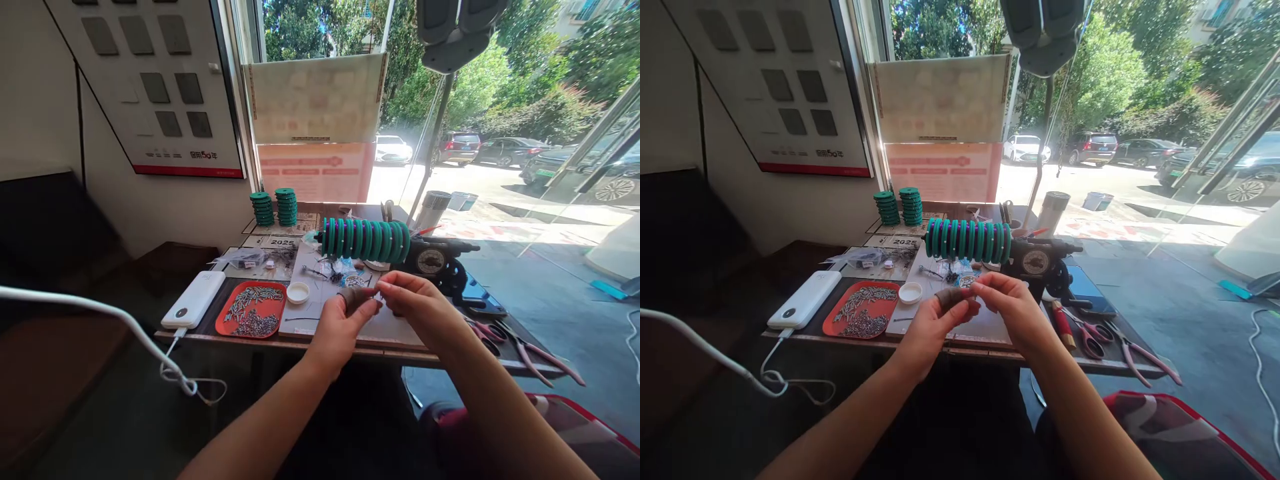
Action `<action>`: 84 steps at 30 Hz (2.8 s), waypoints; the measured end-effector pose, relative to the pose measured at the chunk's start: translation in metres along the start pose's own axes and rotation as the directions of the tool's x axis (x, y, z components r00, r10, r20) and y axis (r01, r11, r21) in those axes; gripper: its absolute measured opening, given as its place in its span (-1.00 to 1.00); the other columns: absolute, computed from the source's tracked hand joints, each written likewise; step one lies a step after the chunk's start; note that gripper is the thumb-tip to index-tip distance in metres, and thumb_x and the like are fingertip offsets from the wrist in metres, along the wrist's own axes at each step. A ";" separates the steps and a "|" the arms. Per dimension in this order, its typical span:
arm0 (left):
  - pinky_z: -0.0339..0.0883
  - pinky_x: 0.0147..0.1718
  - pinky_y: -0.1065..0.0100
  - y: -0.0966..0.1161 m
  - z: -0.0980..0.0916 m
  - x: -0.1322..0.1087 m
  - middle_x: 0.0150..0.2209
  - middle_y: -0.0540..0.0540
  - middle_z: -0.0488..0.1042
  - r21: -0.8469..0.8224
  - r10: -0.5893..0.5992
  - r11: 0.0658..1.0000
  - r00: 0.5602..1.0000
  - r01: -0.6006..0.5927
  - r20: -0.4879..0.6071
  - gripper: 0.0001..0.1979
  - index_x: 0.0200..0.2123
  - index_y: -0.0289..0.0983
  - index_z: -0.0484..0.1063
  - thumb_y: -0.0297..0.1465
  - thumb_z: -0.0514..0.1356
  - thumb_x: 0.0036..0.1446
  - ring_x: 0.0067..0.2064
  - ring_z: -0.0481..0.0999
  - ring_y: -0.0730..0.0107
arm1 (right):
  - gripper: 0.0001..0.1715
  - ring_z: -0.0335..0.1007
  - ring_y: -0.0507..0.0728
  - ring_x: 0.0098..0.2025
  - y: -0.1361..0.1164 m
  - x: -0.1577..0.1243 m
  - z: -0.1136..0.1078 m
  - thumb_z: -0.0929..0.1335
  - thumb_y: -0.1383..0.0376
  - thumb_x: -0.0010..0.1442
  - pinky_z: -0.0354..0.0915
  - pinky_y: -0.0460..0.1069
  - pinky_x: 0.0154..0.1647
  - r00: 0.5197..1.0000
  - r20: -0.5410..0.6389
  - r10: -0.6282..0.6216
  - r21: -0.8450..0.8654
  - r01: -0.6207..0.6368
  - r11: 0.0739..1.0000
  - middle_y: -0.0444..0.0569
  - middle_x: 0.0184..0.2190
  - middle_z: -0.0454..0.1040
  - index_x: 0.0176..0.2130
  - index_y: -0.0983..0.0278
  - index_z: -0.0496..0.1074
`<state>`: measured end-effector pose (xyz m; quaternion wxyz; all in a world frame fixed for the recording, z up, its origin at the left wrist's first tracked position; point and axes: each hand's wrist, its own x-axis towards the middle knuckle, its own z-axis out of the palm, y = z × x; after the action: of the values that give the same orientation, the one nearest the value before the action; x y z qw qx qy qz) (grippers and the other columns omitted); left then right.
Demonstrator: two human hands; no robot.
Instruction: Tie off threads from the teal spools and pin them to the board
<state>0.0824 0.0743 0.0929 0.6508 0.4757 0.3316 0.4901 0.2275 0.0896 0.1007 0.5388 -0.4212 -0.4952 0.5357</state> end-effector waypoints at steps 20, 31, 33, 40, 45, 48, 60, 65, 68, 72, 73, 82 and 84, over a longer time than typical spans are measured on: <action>0.27 -0.50 0.51 -0.034 -0.013 -0.029 -0.60 0.02 0.36 -0.207 -0.326 0.919 0.942 0.334 0.073 -0.82 -0.54 -0.36 0.35 -0.36 0.23 -0.04 -0.56 0.34 0.60 | -0.78 0.05 -0.08 -0.61 0.017 0.001 0.008 0.46 0.24 -0.18 -0.02 -0.12 -0.56 0.994 0.036 0.106 0.236 -0.112 0.965 -0.21 -0.69 0.23 -0.56 0.32 0.38; 0.26 -0.54 0.46 -0.046 -0.036 -0.060 -0.59 0.03 0.33 -0.386 -0.495 0.767 0.855 0.512 0.151 -0.81 -0.53 -0.34 0.33 -0.36 0.26 -0.07 -0.63 0.28 0.62 | -0.74 0.03 -0.10 -0.63 0.047 -0.037 0.032 0.39 0.19 -0.02 0.00 -0.14 -0.58 0.981 0.075 0.177 0.102 -0.184 0.978 -0.24 -0.71 0.19 -0.54 0.32 0.32; 0.23 -0.56 0.48 -0.047 -0.036 -0.058 -0.59 0.03 0.33 -0.399 -0.473 0.776 0.869 0.489 0.145 -0.82 -0.52 -0.35 0.35 -0.36 0.26 -0.07 -0.64 0.24 0.65 | -0.73 0.08 -0.09 -0.65 0.057 -0.049 0.038 0.39 0.18 -0.01 0.03 -0.14 -0.61 0.971 0.095 0.221 0.122 -0.232 0.965 -0.24 -0.71 0.21 -0.52 0.31 0.31; 0.21 -0.49 0.45 -0.046 -0.035 -0.058 -0.54 -0.02 0.34 -0.406 -0.410 0.800 0.896 0.442 0.169 -0.83 -0.50 -0.39 0.40 -0.37 0.22 -0.01 -0.58 0.29 0.61 | -0.74 0.26 -0.01 -0.70 0.075 -0.066 0.043 0.37 0.16 0.02 0.19 -0.10 -0.67 0.932 0.201 0.301 0.303 -0.351 0.886 -0.23 -0.71 0.29 -0.47 0.28 0.29; 0.17 -0.51 0.49 -0.044 -0.034 -0.058 -0.53 -0.04 0.32 -0.369 -0.380 0.835 0.913 0.408 0.151 -0.81 -0.52 -0.40 0.39 -0.36 0.22 0.00 -0.54 0.28 0.59 | -0.74 0.26 0.00 -0.69 0.077 -0.069 0.044 0.37 0.15 0.01 0.18 -0.09 -0.66 0.937 0.181 0.298 0.305 -0.342 0.889 -0.23 -0.72 0.28 -0.48 0.28 0.30; 0.16 -0.50 0.48 -0.047 -0.031 -0.055 -0.54 -0.02 0.32 -0.328 -0.360 0.866 0.926 0.378 0.116 -0.81 -0.52 -0.39 0.37 -0.36 0.21 0.00 -0.54 0.27 0.60 | -0.75 0.22 -0.01 -0.68 0.072 -0.063 0.037 0.38 0.13 -0.01 0.14 -0.08 -0.63 0.958 0.131 0.254 0.181 -0.275 0.944 -0.22 -0.71 0.26 -0.43 0.27 0.36; 0.15 -0.35 0.38 -0.045 -0.033 -0.034 -0.55 -0.05 0.42 0.487 0.050 0.870 0.971 0.073 -0.234 -0.82 -0.36 -0.24 0.51 -0.32 0.22 -0.07 -0.40 0.37 0.27 | -0.76 0.15 0.08 -0.58 0.025 0.024 0.007 0.33 0.15 -0.01 -0.05 -0.04 -0.50 0.866 -0.306 -0.394 -0.780 0.009 0.626 -0.11 -0.70 0.28 -0.55 0.24 0.45; 0.09 -0.45 0.44 -0.024 -0.012 -0.005 -0.43 -0.02 0.40 0.451 0.125 0.891 0.985 -0.060 -0.117 -0.70 -0.21 -0.26 0.46 -0.27 0.19 -0.03 -0.49 0.26 0.44 | -0.75 0.01 -0.02 -0.64 0.011 0.004 0.003 0.37 0.14 -0.07 -0.06 -0.07 -0.58 0.955 -0.232 -0.183 -0.407 0.075 0.911 -0.20 -0.72 0.17 -0.58 0.28 0.40; 0.09 -0.43 0.45 -0.026 0.003 0.010 -0.47 -0.02 0.39 0.289 0.069 0.956 0.997 -0.055 -0.039 -0.75 -0.34 -0.31 0.49 -0.26 0.20 -0.05 -0.46 0.25 0.45 | -0.76 -0.05 -0.07 -0.66 0.004 -0.001 0.001 0.40 0.16 -0.11 -0.11 -0.10 -0.64 0.979 -0.182 -0.086 -0.210 0.047 0.977 -0.23 -0.74 0.14 -0.55 0.30 0.41; 0.14 -0.38 0.46 -0.027 0.012 0.006 -0.53 0.00 0.34 -0.022 -0.047 0.999 0.997 0.048 0.060 -0.76 -0.51 -0.33 0.41 -0.24 0.18 -0.02 -0.44 0.28 0.48 | -0.74 0.02 -0.10 -0.70 0.005 -0.001 0.003 0.41 0.16 -0.10 -0.07 -0.13 -0.70 0.997 -0.026 0.069 0.064 -0.068 0.996 -0.19 -0.67 0.30 -0.52 0.30 0.36; 0.16 -0.39 0.45 -0.027 0.012 0.002 -0.53 0.01 0.33 -0.083 -0.089 0.992 0.993 0.096 0.077 -0.75 -0.50 -0.32 0.38 -0.22 0.18 -0.02 -0.46 0.28 0.49 | -0.74 0.06 -0.10 -0.71 0.006 -0.002 0.005 0.41 0.16 -0.10 -0.04 -0.13 -0.71 0.994 0.024 0.103 0.117 -0.105 0.988 -0.18 -0.66 0.34 -0.50 0.30 0.34; 0.28 -0.59 0.43 -0.035 -0.021 -0.053 -0.66 0.00 0.40 -0.155 -0.475 0.844 0.850 0.513 0.227 -0.69 -0.46 -0.28 0.21 -0.14 0.10 0.03 -0.65 0.41 0.45 | -0.74 0.15 -0.08 -0.71 0.016 -0.008 0.009 0.41 0.19 -0.07 0.03 -0.14 -0.69 0.995 0.016 0.097 0.186 -0.098 0.978 -0.19 -0.69 0.33 -0.49 0.30 0.31; 0.25 -0.65 0.48 -0.041 -0.029 -0.065 -0.66 -0.01 0.41 -0.167 -0.500 0.825 0.835 0.540 0.229 -0.71 -0.45 -0.28 0.20 -0.15 0.09 0.05 -0.68 0.39 0.48 | -0.74 0.16 -0.07 -0.70 0.018 -0.008 0.008 0.41 0.19 -0.07 0.04 -0.13 -0.68 0.994 0.009 0.105 0.169 -0.105 0.980 -0.18 -0.68 0.34 -0.48 0.29 0.30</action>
<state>0.0499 0.0183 0.0429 0.8359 0.3315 0.3330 0.2837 0.2177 0.0819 0.0835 0.5436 -0.3997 -0.4249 0.6035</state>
